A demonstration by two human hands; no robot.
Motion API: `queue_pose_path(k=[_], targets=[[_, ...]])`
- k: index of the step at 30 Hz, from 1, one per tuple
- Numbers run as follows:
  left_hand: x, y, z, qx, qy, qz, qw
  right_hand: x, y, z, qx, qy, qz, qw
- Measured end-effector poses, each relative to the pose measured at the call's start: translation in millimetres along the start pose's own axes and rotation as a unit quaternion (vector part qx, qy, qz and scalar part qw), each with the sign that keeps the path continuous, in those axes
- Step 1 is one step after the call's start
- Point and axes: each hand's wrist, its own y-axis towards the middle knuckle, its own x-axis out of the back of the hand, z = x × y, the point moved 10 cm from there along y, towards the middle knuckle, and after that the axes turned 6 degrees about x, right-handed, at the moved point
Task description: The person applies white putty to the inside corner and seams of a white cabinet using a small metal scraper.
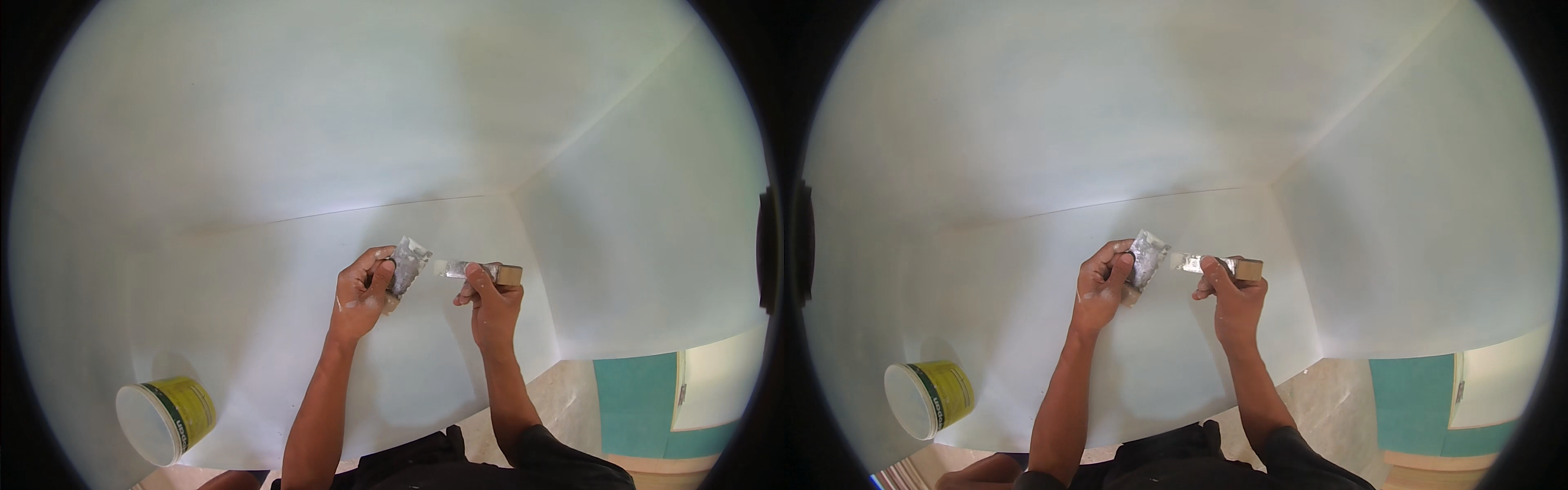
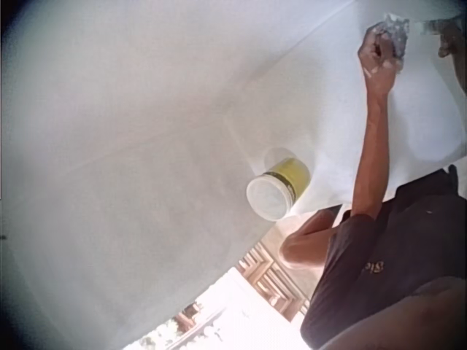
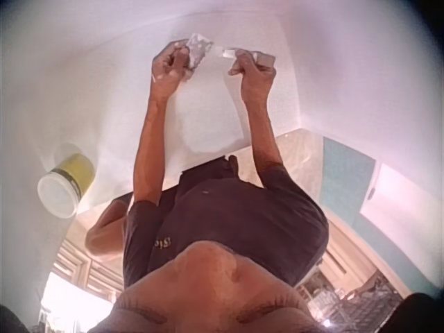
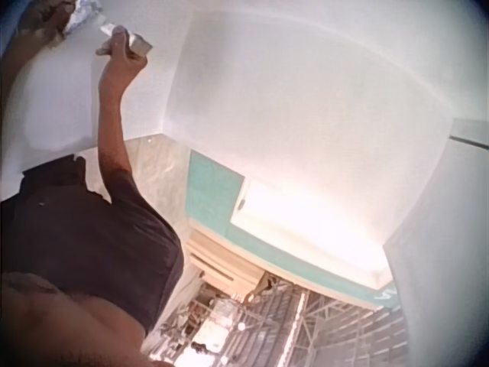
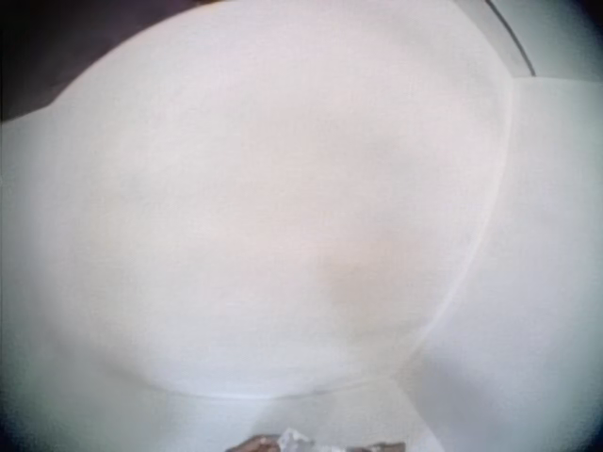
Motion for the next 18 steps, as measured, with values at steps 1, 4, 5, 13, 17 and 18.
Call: queue_pose_path(k=[1,4,5,13,17,18], targets=[[2,0,1,0.000,0.005,-0.003,1.000,-5,0,-4,0.007,0.010,0.003,1.000],[1,0,0,0.003,-0.005,-0.004,1.000,-14,-2,-6,0.021,0.010,-0.012,1.000],[1,-1,-2,-0.003,-0.002,-0.003,1.000,-16,-2,-6,0.022,0.006,-0.020,1.000],[5,1,-6,-0.025,0.006,-0.018,1.000,-22,2,-7,0.051,-0.024,-0.031,0.998],[3,-2,-12,-0.016,0.029,0.002,0.999,-25,6,-13,0.059,-0.015,-0.017,0.998],[3,-2,-15,-0.027,0.039,0.001,0.999,-27,7,-15,0.054,-0.011,-0.015,0.998]])
